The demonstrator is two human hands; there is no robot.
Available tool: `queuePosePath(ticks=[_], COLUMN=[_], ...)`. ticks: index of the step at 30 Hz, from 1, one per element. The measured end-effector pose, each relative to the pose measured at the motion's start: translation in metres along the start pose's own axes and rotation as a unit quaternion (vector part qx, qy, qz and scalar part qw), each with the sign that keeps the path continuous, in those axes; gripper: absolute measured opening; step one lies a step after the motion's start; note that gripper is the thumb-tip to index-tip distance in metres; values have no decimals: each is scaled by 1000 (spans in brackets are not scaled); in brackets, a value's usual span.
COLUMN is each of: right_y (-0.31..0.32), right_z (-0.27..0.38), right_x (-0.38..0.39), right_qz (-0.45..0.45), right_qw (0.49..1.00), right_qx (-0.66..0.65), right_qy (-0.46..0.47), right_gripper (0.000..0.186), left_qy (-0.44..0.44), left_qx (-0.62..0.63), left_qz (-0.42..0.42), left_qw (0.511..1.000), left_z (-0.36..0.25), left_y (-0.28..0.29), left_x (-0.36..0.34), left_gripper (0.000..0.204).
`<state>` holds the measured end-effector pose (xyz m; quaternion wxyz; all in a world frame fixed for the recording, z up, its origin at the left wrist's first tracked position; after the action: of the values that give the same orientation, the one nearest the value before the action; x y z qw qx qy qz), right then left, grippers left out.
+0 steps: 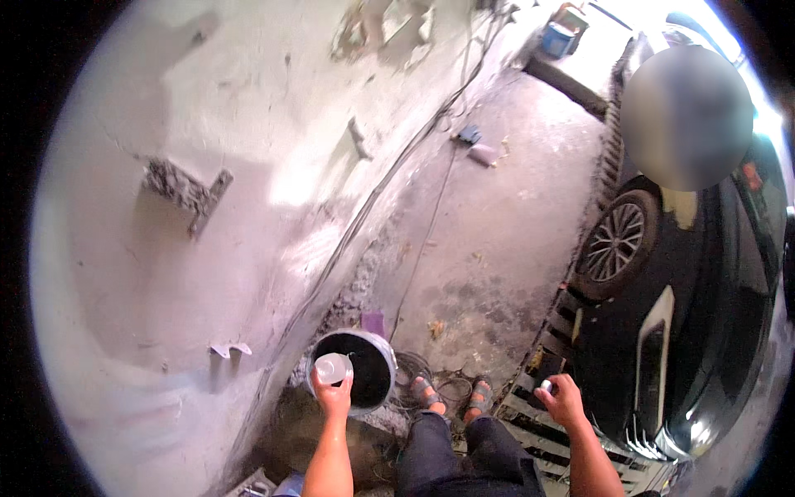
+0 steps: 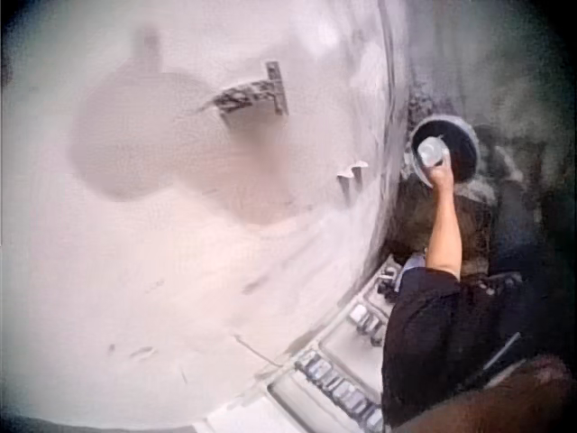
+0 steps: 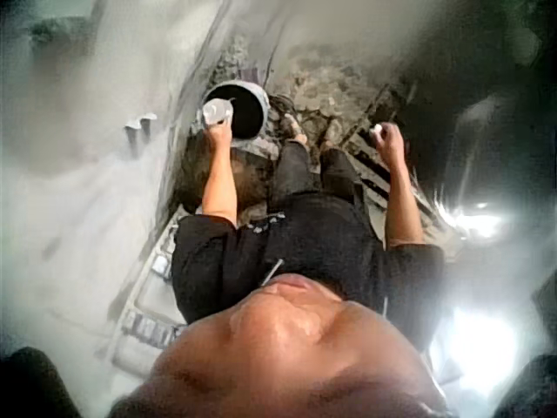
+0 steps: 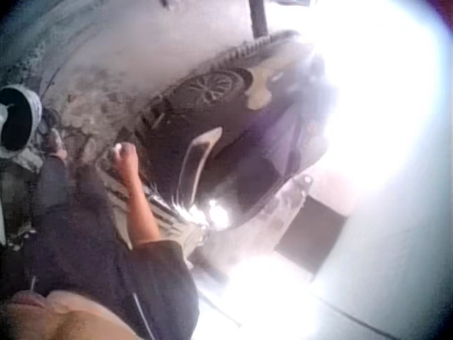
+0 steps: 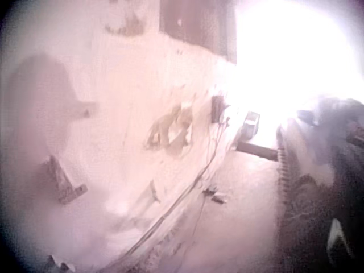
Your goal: The person wet-sands the hood and front fender of a black car, alternating between pouring water from a plastic bottle and rubbing the surface with a sanding block. They move around the vehicle to reach different areas, eventually sanding the side panel near the headlight.
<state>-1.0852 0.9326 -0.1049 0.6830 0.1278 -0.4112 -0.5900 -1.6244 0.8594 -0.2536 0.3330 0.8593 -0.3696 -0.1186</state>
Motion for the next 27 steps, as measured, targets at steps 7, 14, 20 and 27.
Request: queuePosePath(ticks=[7, 14, 20, 27], right_y=[55, 96, 149, 228], right_z=[112, 198, 186, 159], right_x=[4, -7, -50, -81], right_qz=[-6, -73, -87, -120], right_qw=[999, 964, 955, 887], right_qx=[-10, 24, 81, 203], right_qy=[53, 254, 272, 396], right_gripper=[41, 39, 43, 34], left_qy=[-205, -431, -469, -568], left_qx=[-53, -18, 11, 0], left_qz=[120, 204, 316, 374], left_qw=[970, 879, 824, 733], left_z=[-194, -330, -428, -508], left_y=[1, -79, -165, -243], left_x=[3, 41, 87, 79], left_gripper=[81, 87, 90, 85])
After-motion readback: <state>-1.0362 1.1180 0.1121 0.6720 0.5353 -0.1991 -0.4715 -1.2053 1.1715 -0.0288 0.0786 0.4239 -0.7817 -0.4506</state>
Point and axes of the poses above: each hand's wrist, its own x-axis away from the middle knuckle, its own y-axis out of the back of the hand, z = x × y, the point moved 3 cm from there along -x, towards the middle knuckle, and after that the axes turned 10 degrees about -x, right-handed, at the moved point
